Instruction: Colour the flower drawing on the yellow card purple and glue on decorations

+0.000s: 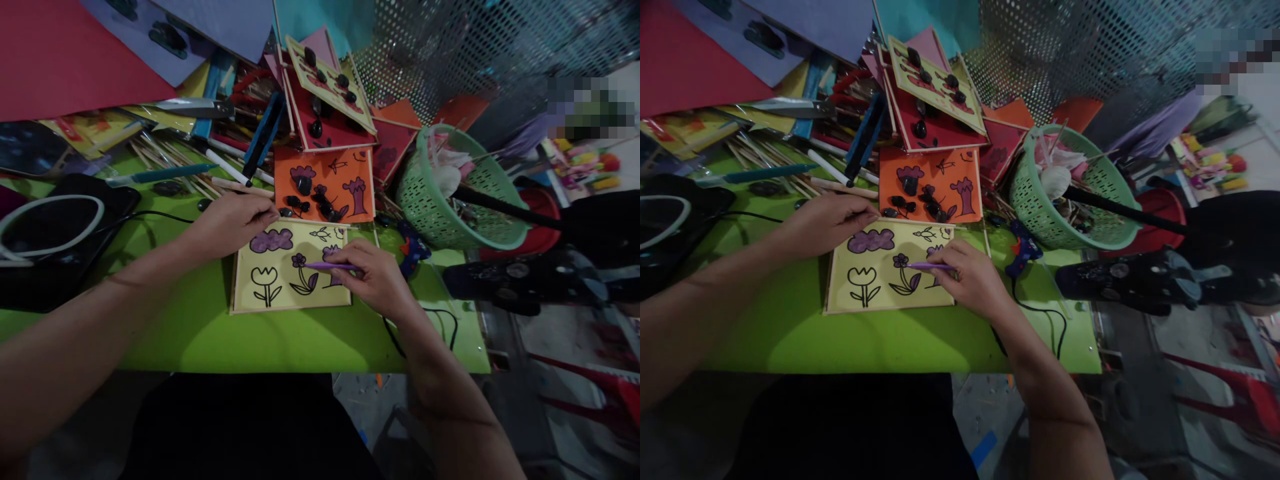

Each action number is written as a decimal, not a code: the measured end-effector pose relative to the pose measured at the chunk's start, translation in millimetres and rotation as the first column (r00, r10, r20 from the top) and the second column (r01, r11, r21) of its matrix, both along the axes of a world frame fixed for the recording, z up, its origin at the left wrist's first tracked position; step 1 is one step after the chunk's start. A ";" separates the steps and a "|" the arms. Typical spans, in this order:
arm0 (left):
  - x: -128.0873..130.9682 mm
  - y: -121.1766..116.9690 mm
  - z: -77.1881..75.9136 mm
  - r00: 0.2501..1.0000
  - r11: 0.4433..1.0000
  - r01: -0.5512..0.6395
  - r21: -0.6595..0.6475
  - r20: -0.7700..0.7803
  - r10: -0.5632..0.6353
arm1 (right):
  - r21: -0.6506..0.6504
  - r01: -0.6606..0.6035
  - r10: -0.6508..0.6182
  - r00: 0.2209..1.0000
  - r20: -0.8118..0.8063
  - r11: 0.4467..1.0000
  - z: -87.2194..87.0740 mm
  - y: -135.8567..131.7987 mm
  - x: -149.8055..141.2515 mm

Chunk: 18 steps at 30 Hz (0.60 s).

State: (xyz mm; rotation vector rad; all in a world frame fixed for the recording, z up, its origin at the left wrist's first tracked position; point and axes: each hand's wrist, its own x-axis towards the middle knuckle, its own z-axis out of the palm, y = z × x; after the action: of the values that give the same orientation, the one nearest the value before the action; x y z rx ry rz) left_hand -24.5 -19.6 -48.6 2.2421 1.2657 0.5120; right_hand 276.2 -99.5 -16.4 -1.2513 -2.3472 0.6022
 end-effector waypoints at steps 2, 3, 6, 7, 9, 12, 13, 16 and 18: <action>-0.2 0.3 -0.1 1.000 1.000 0.011 0.004 -0.004 -0.011 | 0.000 0.008 -0.008 1.000 -0.001 1.000 -0.8 0.1 0.4; -0.1 0.6 0.1 1.000 1.000 0.016 0.006 -0.010 -0.016 | 0.002 0.012 -0.012 1.000 0.000 1.000 -1.3 0.1 0.6; 0.4 1.3 1.2 0.999 0.999 0.030 0.014 -0.023 -0.030 | 0.011 0.017 -0.017 1.000 0.000 1.000 -2.1 0.4 0.9; 0.7 1.4 1.5 0.999 0.999 0.032 0.015 -0.024 -0.032 | 0.013 0.015 -0.015 1.000 0.002 1.000 -2.0 0.4 1.0; 1.2 1.3 1.7 0.999 1.000 0.029 0.013 -0.021 -0.028 | 0.016 0.003 -0.003 1.000 0.004 1.000 -1.1 0.3 0.7; 1.4 0.7 1.1 1.000 1.000 0.012 0.012 -0.026 -0.012 | 0.013 -0.016 0.016 1.000 0.001 1.000 0.6 -0.1 -0.2; 1.3 0.6 0.8 1.000 1.000 0.010 0.010 -0.030 -0.009 | 0.012 -0.016 0.016 1.000 -0.003 1.000 0.9 -0.2 -0.5; 0.7 0.6 0.1 1.000 1.000 0.013 0.011 -0.028 -0.013 | 0.005 -0.010 0.010 1.000 -0.003 1.000 0.1 -0.2 -1.2; 0.6 0.8 0.0 1.000 1.000 0.020 0.010 -0.019 -0.020 | 0.007 -0.007 0.007 1.000 -0.001 1.000 -1.4 0.0 -1.2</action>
State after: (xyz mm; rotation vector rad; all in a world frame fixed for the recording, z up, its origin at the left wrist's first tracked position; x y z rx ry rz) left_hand -24.0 -18.8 -48.6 2.2710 1.2510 0.4922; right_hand 275.1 -99.5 -17.9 -1.2403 -2.3519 0.5955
